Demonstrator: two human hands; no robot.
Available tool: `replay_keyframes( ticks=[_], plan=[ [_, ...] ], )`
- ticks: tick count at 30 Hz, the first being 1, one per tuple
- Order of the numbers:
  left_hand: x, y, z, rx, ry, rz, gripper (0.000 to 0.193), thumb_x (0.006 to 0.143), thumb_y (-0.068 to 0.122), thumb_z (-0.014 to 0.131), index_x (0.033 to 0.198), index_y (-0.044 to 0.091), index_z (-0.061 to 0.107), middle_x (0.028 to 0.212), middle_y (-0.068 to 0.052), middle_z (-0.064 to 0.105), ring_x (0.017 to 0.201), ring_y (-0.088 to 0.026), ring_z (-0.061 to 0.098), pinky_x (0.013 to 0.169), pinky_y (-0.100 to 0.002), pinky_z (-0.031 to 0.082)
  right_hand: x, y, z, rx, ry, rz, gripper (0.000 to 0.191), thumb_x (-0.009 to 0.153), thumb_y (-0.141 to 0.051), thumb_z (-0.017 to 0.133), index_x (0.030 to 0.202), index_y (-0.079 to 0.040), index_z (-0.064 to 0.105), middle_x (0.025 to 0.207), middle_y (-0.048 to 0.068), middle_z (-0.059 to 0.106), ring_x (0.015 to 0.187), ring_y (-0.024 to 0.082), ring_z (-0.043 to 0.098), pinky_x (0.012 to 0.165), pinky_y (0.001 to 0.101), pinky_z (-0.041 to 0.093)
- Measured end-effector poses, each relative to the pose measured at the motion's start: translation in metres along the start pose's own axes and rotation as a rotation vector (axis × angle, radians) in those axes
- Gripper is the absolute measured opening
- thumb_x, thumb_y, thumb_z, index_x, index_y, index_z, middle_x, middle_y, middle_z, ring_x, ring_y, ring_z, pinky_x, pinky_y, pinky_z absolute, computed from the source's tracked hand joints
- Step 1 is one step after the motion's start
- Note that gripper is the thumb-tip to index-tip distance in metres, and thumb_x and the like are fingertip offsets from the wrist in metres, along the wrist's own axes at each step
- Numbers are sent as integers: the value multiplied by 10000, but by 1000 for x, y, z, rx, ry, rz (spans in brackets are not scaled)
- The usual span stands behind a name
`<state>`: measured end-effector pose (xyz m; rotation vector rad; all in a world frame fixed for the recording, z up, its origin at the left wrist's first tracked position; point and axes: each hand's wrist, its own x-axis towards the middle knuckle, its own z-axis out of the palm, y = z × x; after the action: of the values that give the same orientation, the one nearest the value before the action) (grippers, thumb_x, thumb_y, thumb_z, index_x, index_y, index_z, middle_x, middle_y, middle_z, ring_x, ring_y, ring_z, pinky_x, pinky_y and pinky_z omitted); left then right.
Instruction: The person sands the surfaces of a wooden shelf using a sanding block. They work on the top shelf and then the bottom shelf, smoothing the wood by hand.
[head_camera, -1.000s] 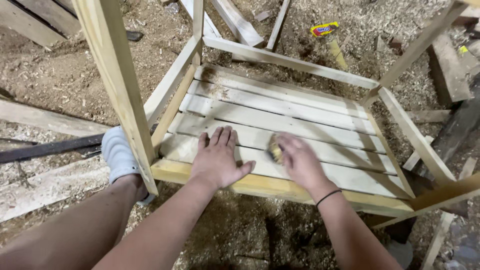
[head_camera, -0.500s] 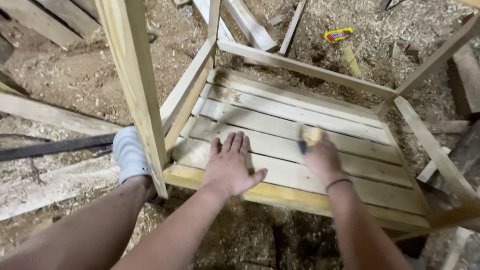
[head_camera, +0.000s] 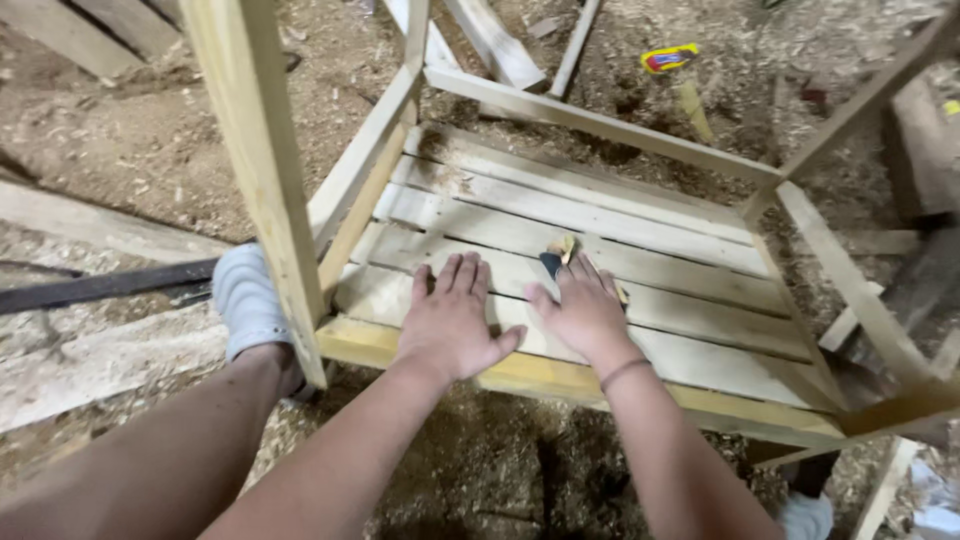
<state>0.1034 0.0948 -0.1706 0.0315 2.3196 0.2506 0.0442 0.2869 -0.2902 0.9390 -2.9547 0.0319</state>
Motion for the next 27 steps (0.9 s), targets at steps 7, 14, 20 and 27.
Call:
replay_keyframes(
  ticks=[7, 14, 20, 27],
  plan=[
    [0, -1, -1, 0, 15, 6, 946, 935, 705, 265, 1590, 66, 25, 1679, -113, 19, 1545, -249, -5, 1231, -511, 28, 5, 77, 22, 269, -235, 582, 322, 974, -223, 476, 1010, 7, 698, 1010, 237, 713, 965, 414, 679, 867, 526, 540],
    [-6, 0, -9, 24, -5, -2, 951, 940, 703, 273, 1597, 58, 33, 1683, -119, 25, 1553, -242, 4, 1241, -509, 31, 46, -3, 18, 324, -273, 345, 364, 986, -276, 462, 1065, 0, 686, 1163, 215, 626, 1110, 382, 583, 960, 500, 451],
    [-7, 2, -8, 42, -30, -2, 943, 942, 730, 244, 1591, 82, 24, 1685, -109, -10, 1556, -257, -37, 1245, -514, 8, 35, 0, 0, 598, -217, 223, 525, 1007, -435, 502, 1286, -3, 609, 1520, 195, 397, 1433, 395, 366, 1096, 542, 258],
    [-5, 0, -4, -9, -11, 18, 957, 938, 720, 243, 1590, 64, -1, 1674, -119, -20, 1541, -257, -46, 1226, -518, 5, 11, 59, -38, 386, -533, 583, 469, 1015, -489, 420, 1333, -184, 581, 1329, 66, 532, 1264, 268, 417, 1090, 475, 310]
  ],
)
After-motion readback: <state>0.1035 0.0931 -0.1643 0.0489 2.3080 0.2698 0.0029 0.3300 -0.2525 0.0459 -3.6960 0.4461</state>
